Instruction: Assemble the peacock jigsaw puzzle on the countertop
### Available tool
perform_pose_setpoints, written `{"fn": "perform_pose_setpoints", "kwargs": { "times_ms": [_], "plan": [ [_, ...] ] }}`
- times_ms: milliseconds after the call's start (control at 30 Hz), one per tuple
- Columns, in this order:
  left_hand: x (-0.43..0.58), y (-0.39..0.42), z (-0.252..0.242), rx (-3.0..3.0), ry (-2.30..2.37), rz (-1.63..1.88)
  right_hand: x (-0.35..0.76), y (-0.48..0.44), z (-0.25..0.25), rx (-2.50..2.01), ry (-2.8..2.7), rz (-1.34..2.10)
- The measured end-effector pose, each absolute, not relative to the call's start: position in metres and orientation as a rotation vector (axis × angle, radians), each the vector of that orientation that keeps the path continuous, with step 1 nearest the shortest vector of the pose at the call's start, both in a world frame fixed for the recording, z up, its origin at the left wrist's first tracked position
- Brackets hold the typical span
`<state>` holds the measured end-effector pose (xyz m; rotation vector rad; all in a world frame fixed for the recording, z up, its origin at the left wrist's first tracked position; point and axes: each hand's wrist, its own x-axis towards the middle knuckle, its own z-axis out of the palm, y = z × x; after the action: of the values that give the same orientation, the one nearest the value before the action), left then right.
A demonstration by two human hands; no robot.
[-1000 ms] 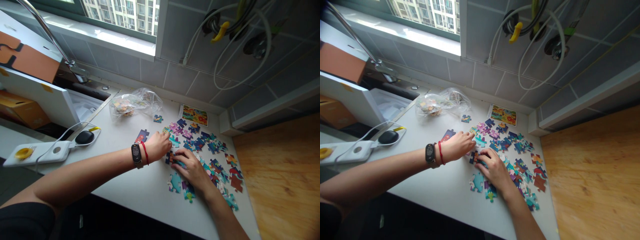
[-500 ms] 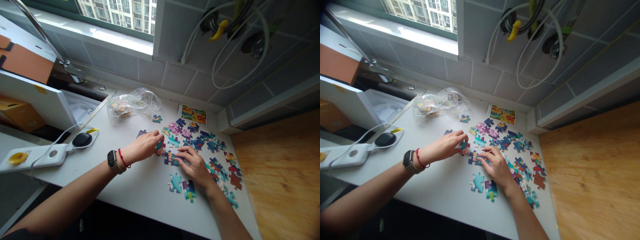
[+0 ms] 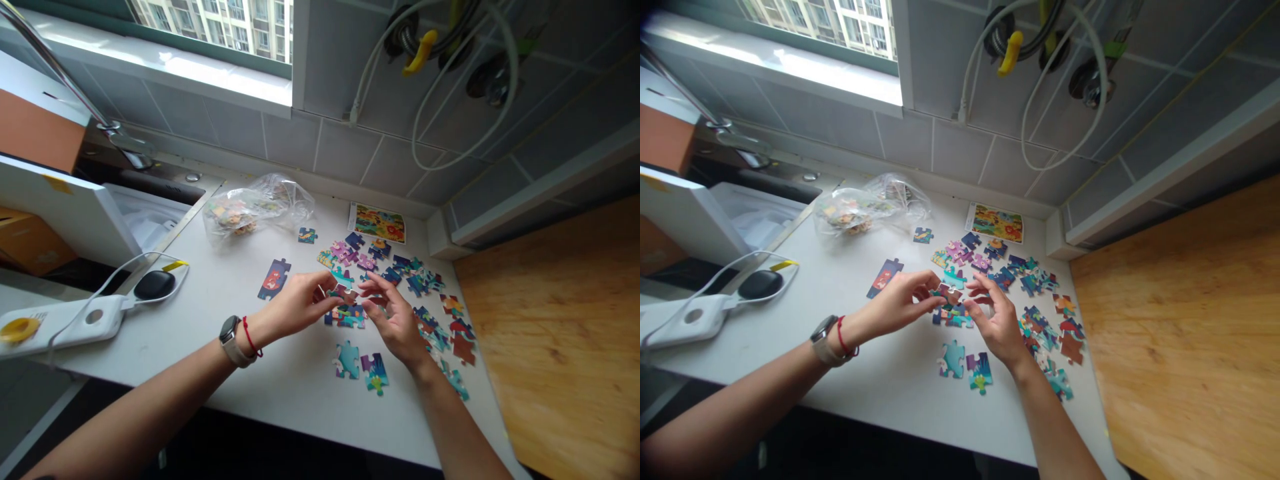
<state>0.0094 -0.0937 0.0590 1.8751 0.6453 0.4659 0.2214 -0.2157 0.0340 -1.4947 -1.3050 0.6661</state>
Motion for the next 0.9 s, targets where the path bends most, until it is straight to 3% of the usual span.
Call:
{"fn": "perform_pose_setpoints", "kwargs": {
  "times_ms": [167, 433, 900],
  "plan": [
    [0.031, -0.113, 0.052, 1.742, 0.603, 0.479, 0.226, -0.216, 0.042, -1.477, -1.115, 0.849],
    [0.015, -0.114, 0.024, 2.613, 0.313, 0.395, 0.249, -0.211, 0.052, -1.483, -0.804, 0.527],
    [-0.033, -0.101, 0.008, 2.919, 0.278, 0.371, 0.262, -0.212, 0.053, -1.397, -0.567, 0.508]
  ]
}}
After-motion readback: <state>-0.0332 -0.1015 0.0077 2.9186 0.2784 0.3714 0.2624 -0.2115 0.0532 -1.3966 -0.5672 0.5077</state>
